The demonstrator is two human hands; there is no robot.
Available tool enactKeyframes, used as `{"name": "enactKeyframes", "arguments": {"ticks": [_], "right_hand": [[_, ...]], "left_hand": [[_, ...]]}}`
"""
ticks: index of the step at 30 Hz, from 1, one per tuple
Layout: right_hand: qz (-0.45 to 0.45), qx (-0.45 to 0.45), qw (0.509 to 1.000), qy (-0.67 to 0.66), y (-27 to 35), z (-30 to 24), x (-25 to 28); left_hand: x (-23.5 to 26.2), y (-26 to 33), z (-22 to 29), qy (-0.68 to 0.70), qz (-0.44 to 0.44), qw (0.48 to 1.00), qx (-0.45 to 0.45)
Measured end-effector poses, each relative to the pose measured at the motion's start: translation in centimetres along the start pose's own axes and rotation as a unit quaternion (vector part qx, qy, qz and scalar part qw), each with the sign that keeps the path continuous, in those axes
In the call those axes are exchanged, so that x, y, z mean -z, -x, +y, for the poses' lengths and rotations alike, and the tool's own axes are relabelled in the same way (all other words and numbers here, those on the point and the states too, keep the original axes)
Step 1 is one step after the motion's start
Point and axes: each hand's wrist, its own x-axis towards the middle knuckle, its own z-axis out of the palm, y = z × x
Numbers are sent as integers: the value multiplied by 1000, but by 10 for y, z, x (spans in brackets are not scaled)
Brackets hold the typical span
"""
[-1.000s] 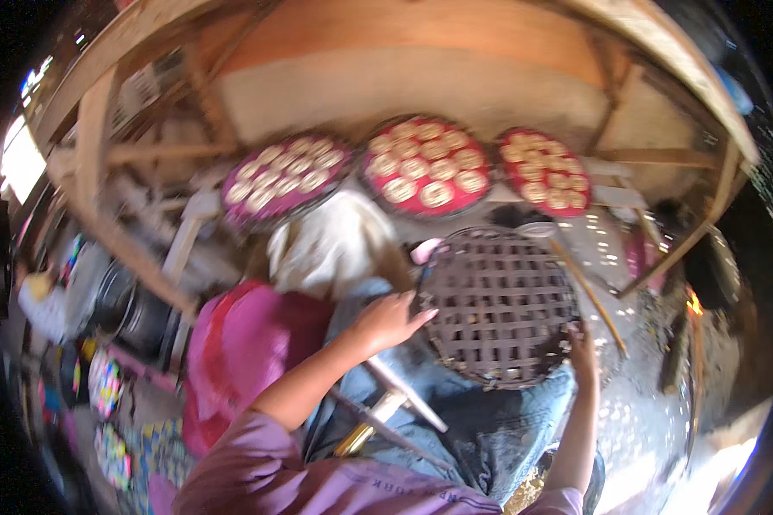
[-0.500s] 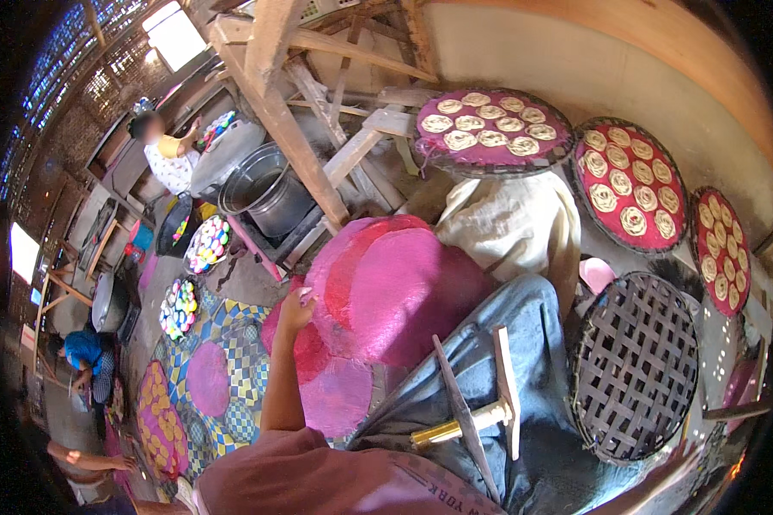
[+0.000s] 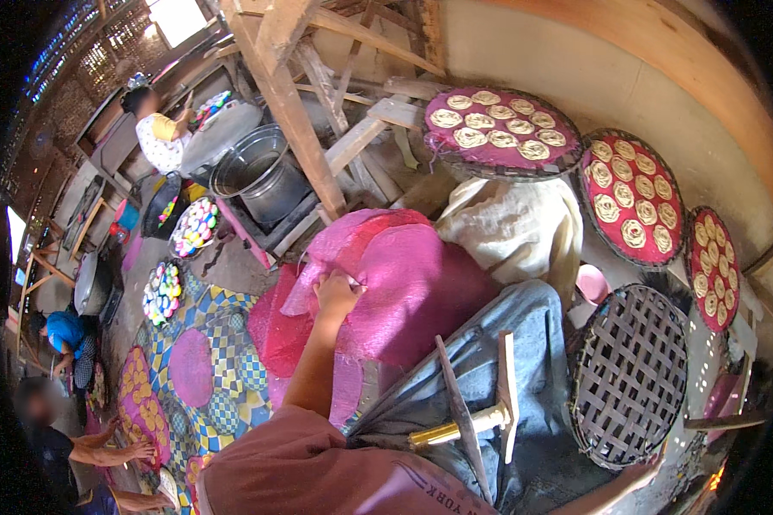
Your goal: The person scoops dough from a bowl and loads it into a piping bag, then pipes spiral-shaped dough onto round trays. The person repeats this process across multiple trays, occasionally adjusting the bag and refilling it.
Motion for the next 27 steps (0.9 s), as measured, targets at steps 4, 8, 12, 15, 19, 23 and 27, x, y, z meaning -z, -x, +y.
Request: {"name": "enactKeyframes", "arguments": {"ticks": [4,8,12,15,19,23,27], "right_hand": [[-13,59,992,114,10,-14,2],[91,-100,979,-153,32,-39,-15],[64,-96,972,-207,40,-47,-21],[35,-106,952,-286,37,-41,-19],[19,-94,948,-305,36,-37,-17],[-25,-95,945,-312,60,-61,-18],[6,-26,984,-179,96,-105,-24]], "left_hand": [[22,-14,-6,270,66,960,-35],[67,-33,-43,335,263,900,-96],[80,-54,-96,229,165,953,-107],[74,-60,-109,165,99,968,-163],[120,-52,-76,282,57,930,-227],[228,-38,-5,192,-15,948,-254],[287,-12,112,445,-173,768,-426]]}}
